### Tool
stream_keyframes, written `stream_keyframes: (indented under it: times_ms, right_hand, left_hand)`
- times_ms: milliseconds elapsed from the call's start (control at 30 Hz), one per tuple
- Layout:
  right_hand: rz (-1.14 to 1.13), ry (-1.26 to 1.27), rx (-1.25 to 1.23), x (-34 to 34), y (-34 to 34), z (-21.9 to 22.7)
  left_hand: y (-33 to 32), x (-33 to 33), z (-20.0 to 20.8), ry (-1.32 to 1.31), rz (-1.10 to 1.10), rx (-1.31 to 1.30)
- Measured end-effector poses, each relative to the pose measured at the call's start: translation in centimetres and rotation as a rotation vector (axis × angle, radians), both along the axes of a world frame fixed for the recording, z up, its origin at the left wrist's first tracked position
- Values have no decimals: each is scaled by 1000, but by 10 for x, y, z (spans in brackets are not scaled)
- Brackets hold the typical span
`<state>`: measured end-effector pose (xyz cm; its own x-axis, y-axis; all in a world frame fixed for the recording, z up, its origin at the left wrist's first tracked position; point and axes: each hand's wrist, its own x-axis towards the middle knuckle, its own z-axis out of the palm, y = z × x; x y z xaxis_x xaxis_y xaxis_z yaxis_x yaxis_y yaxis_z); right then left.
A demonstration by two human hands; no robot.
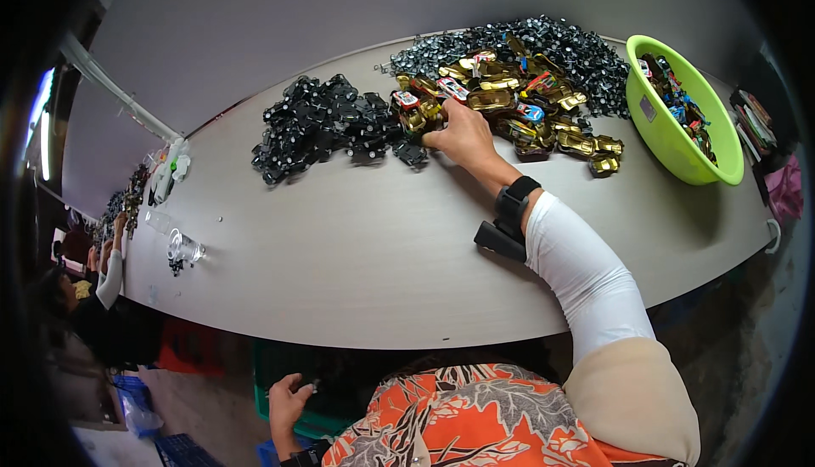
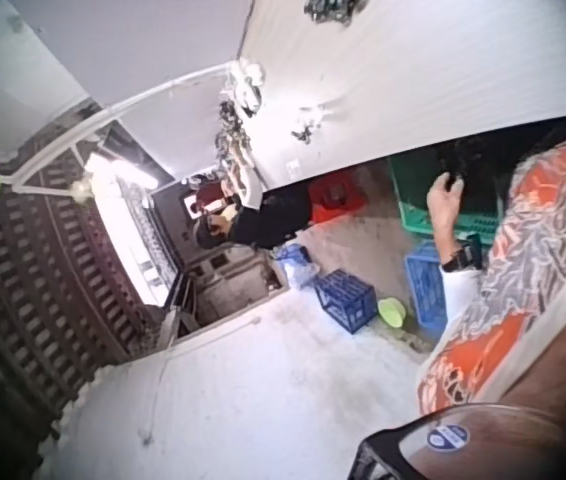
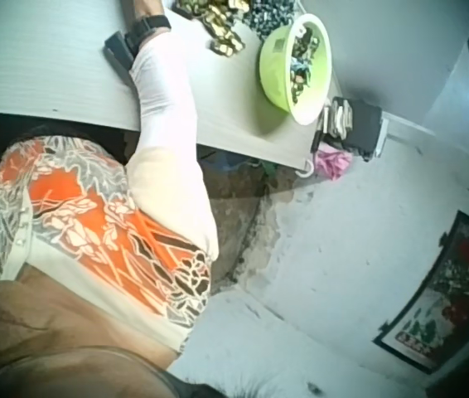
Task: The person assembles small toy cars by hand at a workbench. They pick up a black car chassis and a gold car body, align them, and press them together to form a complete toy car. This process is repeated for multiple units, with the person handling the parts one at a time and placing the finished cars on the table.
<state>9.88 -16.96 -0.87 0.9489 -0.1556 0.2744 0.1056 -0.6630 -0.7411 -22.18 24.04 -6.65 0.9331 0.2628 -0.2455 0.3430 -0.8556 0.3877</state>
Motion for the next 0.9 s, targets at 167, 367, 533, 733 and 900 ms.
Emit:
stream_keyframes:
  times_ms: [167, 367, 533, 733, 900]
  right_hand:
    - [-37, 87, -115, 0, -19, -3]
    - [90, 67, -25, -36, -52, -11]
    - [101, -69, 97, -47, -42, -6]
    - [325, -250, -57, -61, -37, -4]
    - [211, -176, -105, -71, -38, -1]
  left_hand:
    - [-64, 62, 89, -75, -73, -777]
    - [-132, 169, 117, -178, -432, -659]
    - [-212, 259, 86, -593, -695, -267]
    - [-250, 289, 61, -591, -767, 77]
    - [-238, 267, 64, -625, -747, -214]
